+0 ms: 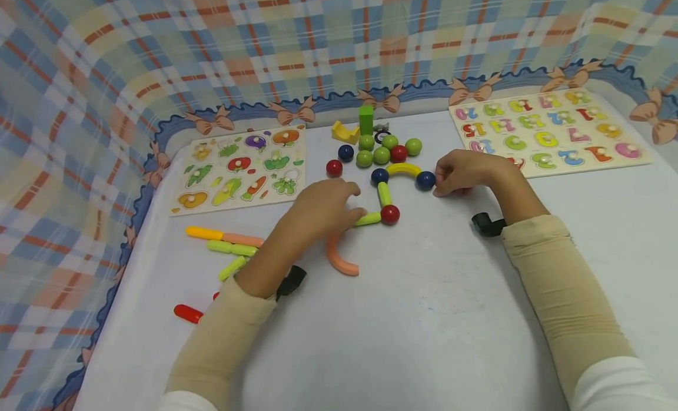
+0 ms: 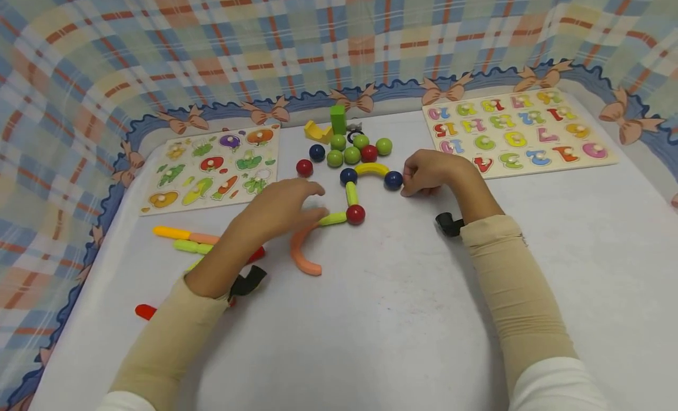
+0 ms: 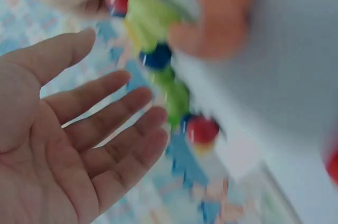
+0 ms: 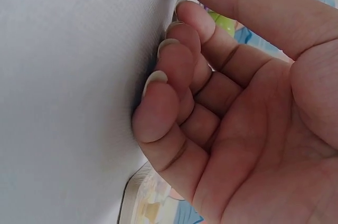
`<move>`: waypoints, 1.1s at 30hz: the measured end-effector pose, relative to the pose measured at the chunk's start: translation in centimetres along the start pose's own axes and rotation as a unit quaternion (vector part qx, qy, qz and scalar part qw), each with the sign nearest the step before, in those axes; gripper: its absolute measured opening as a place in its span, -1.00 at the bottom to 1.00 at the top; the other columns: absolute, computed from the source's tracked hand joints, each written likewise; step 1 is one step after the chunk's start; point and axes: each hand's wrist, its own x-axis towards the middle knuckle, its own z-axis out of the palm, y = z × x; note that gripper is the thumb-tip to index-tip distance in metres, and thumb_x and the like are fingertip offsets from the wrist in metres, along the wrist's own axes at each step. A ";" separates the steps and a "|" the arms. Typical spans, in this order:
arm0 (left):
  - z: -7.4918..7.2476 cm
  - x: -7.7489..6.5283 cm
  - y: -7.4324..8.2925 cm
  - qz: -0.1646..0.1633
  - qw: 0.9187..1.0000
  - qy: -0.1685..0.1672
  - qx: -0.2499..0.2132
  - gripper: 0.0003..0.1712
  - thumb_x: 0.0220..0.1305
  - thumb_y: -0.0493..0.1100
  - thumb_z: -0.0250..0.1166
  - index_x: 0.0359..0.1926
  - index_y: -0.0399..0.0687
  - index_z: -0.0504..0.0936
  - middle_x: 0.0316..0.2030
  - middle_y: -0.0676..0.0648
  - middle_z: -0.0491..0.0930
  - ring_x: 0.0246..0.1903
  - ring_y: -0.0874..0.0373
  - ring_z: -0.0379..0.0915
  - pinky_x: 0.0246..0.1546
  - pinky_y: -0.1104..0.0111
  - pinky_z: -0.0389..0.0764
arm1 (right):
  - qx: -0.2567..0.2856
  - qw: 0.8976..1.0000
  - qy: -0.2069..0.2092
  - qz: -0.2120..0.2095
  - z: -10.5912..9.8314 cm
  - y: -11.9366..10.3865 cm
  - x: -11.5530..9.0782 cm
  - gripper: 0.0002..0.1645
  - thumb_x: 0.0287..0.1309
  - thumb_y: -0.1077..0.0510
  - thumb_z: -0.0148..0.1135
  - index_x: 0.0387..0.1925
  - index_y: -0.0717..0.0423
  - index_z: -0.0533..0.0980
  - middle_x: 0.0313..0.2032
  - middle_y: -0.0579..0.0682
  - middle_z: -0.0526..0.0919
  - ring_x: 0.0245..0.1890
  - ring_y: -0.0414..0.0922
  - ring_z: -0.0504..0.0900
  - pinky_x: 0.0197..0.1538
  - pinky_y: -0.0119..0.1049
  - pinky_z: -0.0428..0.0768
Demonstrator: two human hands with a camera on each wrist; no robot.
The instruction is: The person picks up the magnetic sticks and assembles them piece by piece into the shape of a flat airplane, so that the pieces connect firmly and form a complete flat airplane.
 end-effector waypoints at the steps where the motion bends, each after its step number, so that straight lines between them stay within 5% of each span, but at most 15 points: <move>1: -0.1 -1.2 -0.9 -0.005 1.000 0.009 -0.008 -0.45 0.16 0.15 0.18 0.12 0.05 0.45 -0.01 0.01 0.47 -0.03 0.12 0.35 -0.04 0.18 0.39 | 0.001 1.000 0.001 0.000 0.0 0.0 0.0 -0.66 -0.04 0.01 0.33 -0.39 0.17 0.44 -0.48 0.05 0.44 -0.49 -0.05 0.41 -0.44 -0.24 0.37; 6: 0.0 -6.5 -7.3 -0.070 0.995 0.046 -0.049 -0.60 0.15 -0.03 0.24 0.02 0.03 0.52 -0.13 -0.06 0.50 -0.16 0.05 0.38 -0.16 0.13 0.42 | 0.007 1.000 0.002 0.002 0.1 0.1 0.1 -0.65 -0.03 -0.01 0.32 -0.39 0.17 0.44 -0.47 0.05 0.44 -0.48 -0.05 0.40 -0.44 -0.24 0.36; 10: 0.9 -8.7 -12.3 -0.127 0.989 0.012 -0.078 -0.66 0.17 -0.10 0.21 -0.01 -0.03 0.54 -0.14 -0.17 0.50 -0.17 -0.06 0.37 -0.25 0.08 0.43 | 0.009 1.000 0.001 0.010 0.1 0.4 -0.1 -0.63 -0.03 -0.03 0.32 -0.38 0.16 0.43 -0.48 0.05 0.43 -0.47 -0.05 0.40 -0.44 -0.25 0.35; 13: 1.6 -9.5 -14.8 -0.139 0.986 -0.011 -0.087 -0.66 0.21 -0.10 0.15 -0.02 -0.11 0.55 -0.12 -0.22 0.50 -0.21 -0.08 0.38 -0.27 0.08 0.44 | 0.011 1.000 0.005 0.010 0.2 0.6 0.0 -0.63 -0.04 -0.03 0.32 -0.38 0.16 0.44 -0.48 0.05 0.44 -0.47 -0.05 0.40 -0.45 -0.25 0.35; 25: 1.0 -11.0 -18.2 -0.168 0.983 -0.034 -0.067 -0.51 -0.02 -0.48 0.06 0.02 -0.20 0.50 -0.02 -0.38 0.39 -0.24 -0.19 0.25 -0.40 0.18 0.39 | 0.019 1.000 0.017 -0.005 0.3 0.5 0.2 -0.65 -0.03 -0.03 0.32 -0.37 0.15 0.44 -0.47 0.05 0.45 -0.47 -0.04 0.41 -0.44 -0.23 0.37; 30: 1.0 -11.0 -19.3 -0.135 0.989 -0.037 -0.038 -0.60 0.00 -0.46 0.12 -0.08 -0.15 0.53 -0.14 -0.31 0.45 -0.30 -0.13 0.29 -0.43 0.22 0.37 | 0.015 1.000 0.018 -0.012 0.3 0.6 0.2 -0.65 -0.02 -0.03 0.32 -0.37 0.14 0.44 -0.48 0.05 0.44 -0.48 -0.04 0.41 -0.45 -0.24 0.37; 33: 0.7 -11.0 -19.6 -0.142 0.988 -0.048 -0.036 -0.69 0.05 -0.33 0.20 -0.12 -0.14 0.48 -0.26 -0.23 0.46 -0.38 -0.06 0.31 -0.48 0.24 0.36 | 0.010 1.000 0.016 -0.014 0.3 0.6 0.2 -0.65 -0.02 -0.03 0.31 -0.36 0.13 0.43 -0.48 0.05 0.44 -0.48 -0.04 0.41 -0.46 -0.24 0.38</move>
